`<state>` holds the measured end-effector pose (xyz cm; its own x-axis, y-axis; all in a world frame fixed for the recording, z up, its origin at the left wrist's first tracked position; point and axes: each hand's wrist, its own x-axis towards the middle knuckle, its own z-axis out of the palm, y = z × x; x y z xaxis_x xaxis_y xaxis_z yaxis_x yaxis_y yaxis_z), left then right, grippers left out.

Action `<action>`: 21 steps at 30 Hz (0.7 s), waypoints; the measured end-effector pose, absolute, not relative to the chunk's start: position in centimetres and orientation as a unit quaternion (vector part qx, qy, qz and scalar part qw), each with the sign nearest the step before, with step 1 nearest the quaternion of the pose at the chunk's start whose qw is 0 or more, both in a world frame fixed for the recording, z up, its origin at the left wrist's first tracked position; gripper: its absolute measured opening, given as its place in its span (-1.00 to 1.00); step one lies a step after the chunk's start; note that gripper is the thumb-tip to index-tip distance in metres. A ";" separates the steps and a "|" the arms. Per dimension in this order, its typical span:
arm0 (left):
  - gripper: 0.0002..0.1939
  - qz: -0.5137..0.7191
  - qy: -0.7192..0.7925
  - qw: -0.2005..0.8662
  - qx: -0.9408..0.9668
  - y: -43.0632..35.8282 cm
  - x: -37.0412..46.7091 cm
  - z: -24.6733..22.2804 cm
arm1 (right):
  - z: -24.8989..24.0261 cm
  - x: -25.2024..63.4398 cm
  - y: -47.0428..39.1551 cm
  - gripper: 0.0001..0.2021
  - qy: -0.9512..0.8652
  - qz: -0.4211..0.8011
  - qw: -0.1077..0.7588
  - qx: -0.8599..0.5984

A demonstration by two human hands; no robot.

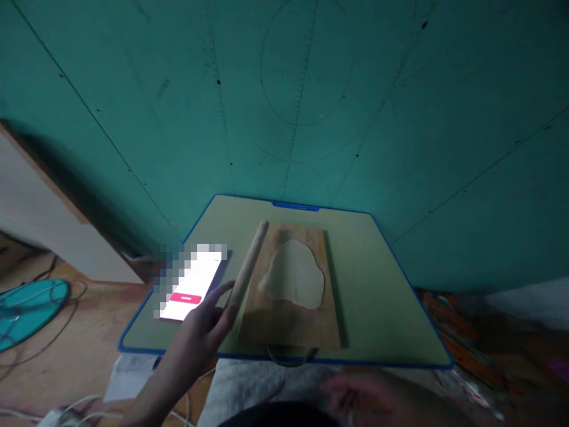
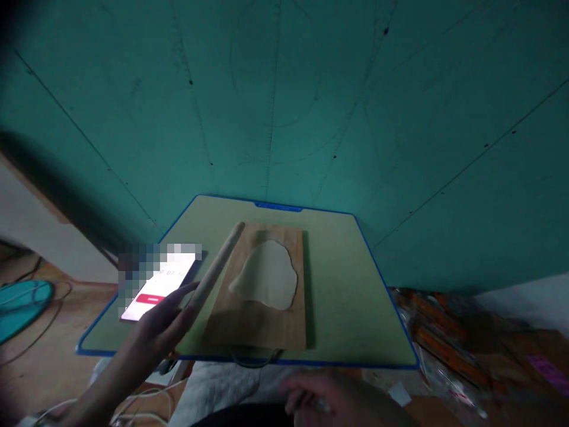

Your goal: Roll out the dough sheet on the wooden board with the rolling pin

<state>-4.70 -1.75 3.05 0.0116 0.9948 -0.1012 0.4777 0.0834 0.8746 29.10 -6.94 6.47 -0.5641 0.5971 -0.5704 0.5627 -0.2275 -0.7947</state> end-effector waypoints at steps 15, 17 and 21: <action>-0.35 0.275 0.539 0.234 0.761 -7.5 7.6 -1.6 | 1.5 22.8 13.3 -0.50 -0.736 0.229 0.364 -0.522; -0.31 0.271 0.528 0.169 0.787 -7.3 8.0 -2.3 | 0.7 22.3 13.4 -0.48 -0.755 0.204 0.358 -0.509; -0.37 0.231 0.525 0.094 0.814 -6.6 9.0 -2.6 | -0.4 22.0 13.6 -0.51 -0.778 0.183 0.325 -0.507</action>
